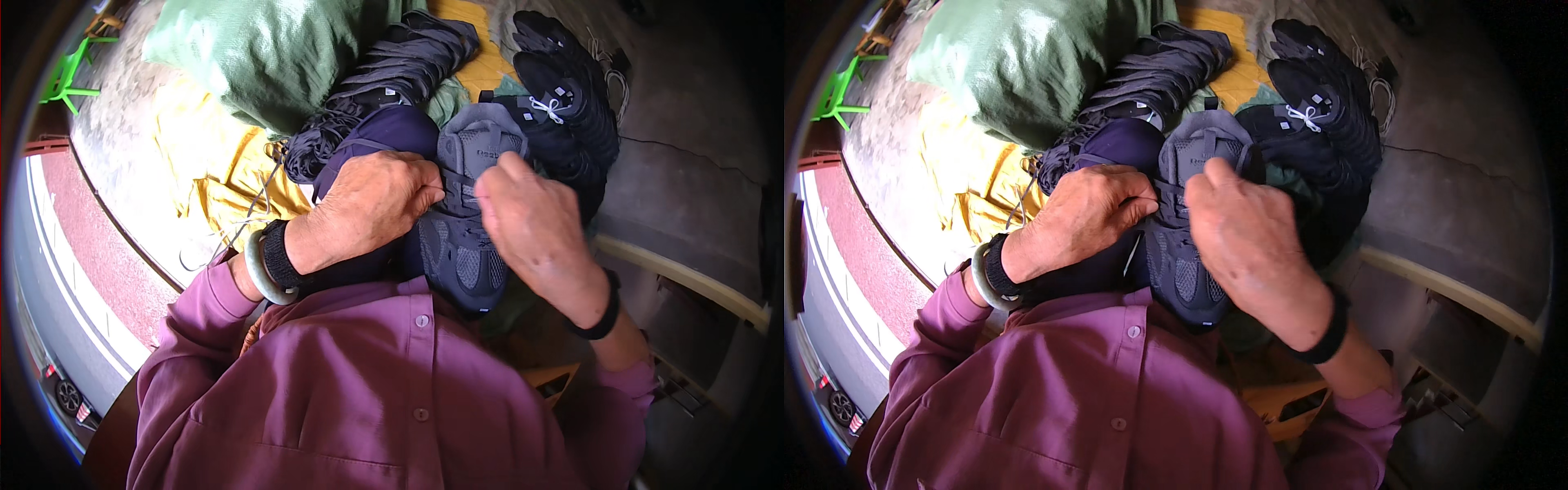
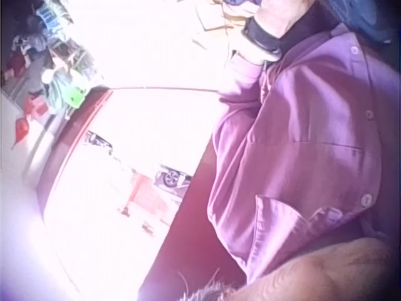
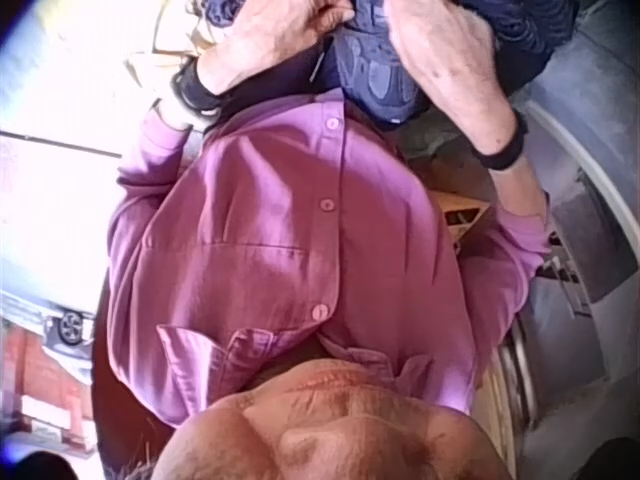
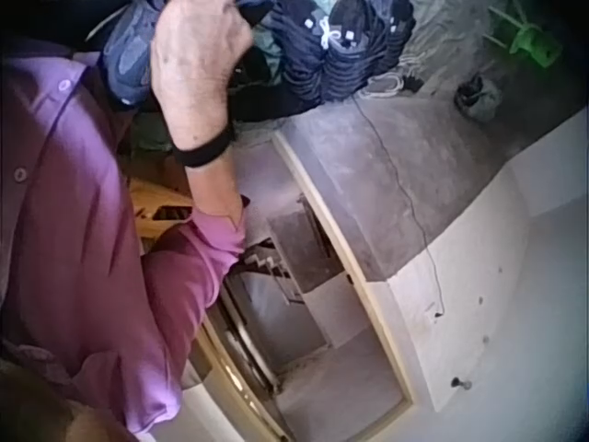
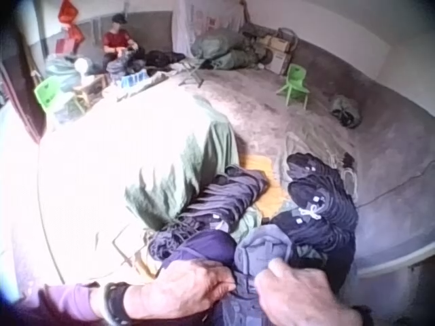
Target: Insert and pull laces through the eyelets of a shoe.
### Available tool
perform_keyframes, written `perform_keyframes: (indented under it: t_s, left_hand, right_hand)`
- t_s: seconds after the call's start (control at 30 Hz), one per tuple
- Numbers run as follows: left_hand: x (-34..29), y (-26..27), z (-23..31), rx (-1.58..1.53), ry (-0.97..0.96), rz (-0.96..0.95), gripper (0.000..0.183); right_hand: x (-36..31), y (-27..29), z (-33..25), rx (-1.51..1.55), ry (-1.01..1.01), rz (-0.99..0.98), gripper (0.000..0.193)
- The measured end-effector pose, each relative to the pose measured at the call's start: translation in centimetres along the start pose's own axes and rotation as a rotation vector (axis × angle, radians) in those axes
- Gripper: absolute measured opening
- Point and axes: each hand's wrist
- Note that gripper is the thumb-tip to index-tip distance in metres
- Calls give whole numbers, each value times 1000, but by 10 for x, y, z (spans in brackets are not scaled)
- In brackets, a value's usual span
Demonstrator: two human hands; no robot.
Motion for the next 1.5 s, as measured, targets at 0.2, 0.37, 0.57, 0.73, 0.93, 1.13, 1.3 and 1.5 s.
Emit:
perform_keyframes:
  t_s: [0.2,0.37,0.57,0.73,0.93,1.13,1.3,1.5]
  left_hand:
    - [-2,6,2,237,-141,166,13]
    - [-11,7,27,107,-157,248,21]
    - [-15,-4,29,-25,34,27,24]
    - [-6,15,13,-571,349,-82,16]
    - [-6,29,-5,-688,461,-193,17]
    - [-10,26,-11,-656,382,-164,14]
    - [-12,35,-15,-1124,566,-195,7]
    - [-11,37,-3,-861,559,-152,11]
  right_hand:
    - [-16,64,58,22,-228,30,11]
    - [-17,49,63,855,-532,-253,13]
    - [-3,20,53,1506,-346,-141,16]
    - [7,4,52,1839,-311,-180,14]
    - [7,-5,49,1765,-281,-86,19]
    - [6,-5,48,1564,-304,-57,30]
    - [8,-4,50,1505,-368,-52,27]
    - [7,-5,52,1514,-387,-35,27]
Point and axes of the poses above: each hand's wrist, its own x-axis towards the middle knuckle, its own y-axis out of the back of the hand, z = x × y, and after that the axes turned 6 degrees about -y, right-handed
